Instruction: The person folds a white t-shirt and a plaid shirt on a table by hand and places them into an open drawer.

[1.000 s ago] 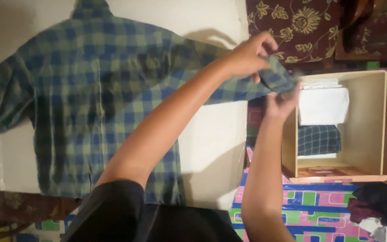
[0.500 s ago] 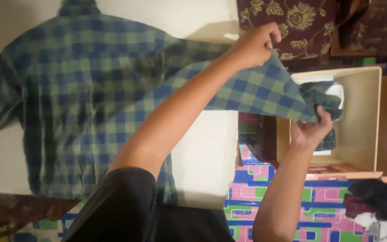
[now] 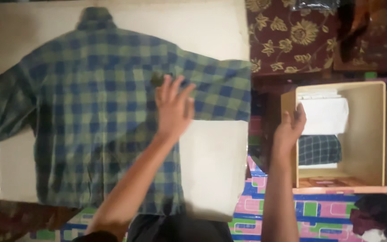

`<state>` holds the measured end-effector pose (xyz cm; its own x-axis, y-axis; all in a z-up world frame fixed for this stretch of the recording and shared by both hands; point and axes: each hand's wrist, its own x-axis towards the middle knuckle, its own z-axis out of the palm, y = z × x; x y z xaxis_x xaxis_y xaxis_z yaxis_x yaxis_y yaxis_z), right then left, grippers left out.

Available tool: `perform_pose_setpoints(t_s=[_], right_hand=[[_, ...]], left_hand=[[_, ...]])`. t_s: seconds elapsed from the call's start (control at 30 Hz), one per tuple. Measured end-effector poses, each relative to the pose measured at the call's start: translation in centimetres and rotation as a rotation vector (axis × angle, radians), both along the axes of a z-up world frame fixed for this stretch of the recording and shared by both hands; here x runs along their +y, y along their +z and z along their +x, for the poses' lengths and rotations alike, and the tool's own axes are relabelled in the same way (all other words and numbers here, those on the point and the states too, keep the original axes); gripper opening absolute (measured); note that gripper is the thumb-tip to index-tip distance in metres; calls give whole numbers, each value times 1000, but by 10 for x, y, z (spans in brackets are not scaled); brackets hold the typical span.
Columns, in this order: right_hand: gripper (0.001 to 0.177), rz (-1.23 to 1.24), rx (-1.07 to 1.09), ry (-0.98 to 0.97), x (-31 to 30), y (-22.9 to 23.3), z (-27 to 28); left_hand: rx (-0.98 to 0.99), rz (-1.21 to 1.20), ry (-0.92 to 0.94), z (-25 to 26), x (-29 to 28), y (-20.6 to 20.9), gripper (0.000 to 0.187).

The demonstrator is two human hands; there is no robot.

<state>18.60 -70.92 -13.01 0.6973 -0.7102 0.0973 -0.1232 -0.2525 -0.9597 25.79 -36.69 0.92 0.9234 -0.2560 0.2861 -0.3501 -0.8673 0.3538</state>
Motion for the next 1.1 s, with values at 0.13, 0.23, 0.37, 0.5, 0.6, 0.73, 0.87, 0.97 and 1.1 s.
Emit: perform_pose_setpoints(t_s=[0.13,0.23,0.37,0.5,0.6,0.73,0.87,0.97,1.1], right_hand=[[61,-128,-87,354,63,77,52],[62,318,38,442,79,89,121],[48,80,278,546,55,79,140],[31,384,271,597,5,53,135],[31,352,301,526,-13,35,137],[51,158,310,487,7,37,136],[23,-665,-43,92,85,94,125],[44,-905,-66,399,186,112,113],[63,-1074,212,732,238,123,110]], left_hand=[[137,22,51,48,52,-21,58],[55,213,9,119,45,-24,81],[63,187,-35,171,39,-28,52],[91,171,-72,195,41,-33,24],[19,142,-93,204,40,-32,30],[143,221,-45,193,36,-31,32],[-47,-21,106,135,31,-31,49],[29,-49,290,72,20,-39,55],[134,30,298,34,44,-47,62]])
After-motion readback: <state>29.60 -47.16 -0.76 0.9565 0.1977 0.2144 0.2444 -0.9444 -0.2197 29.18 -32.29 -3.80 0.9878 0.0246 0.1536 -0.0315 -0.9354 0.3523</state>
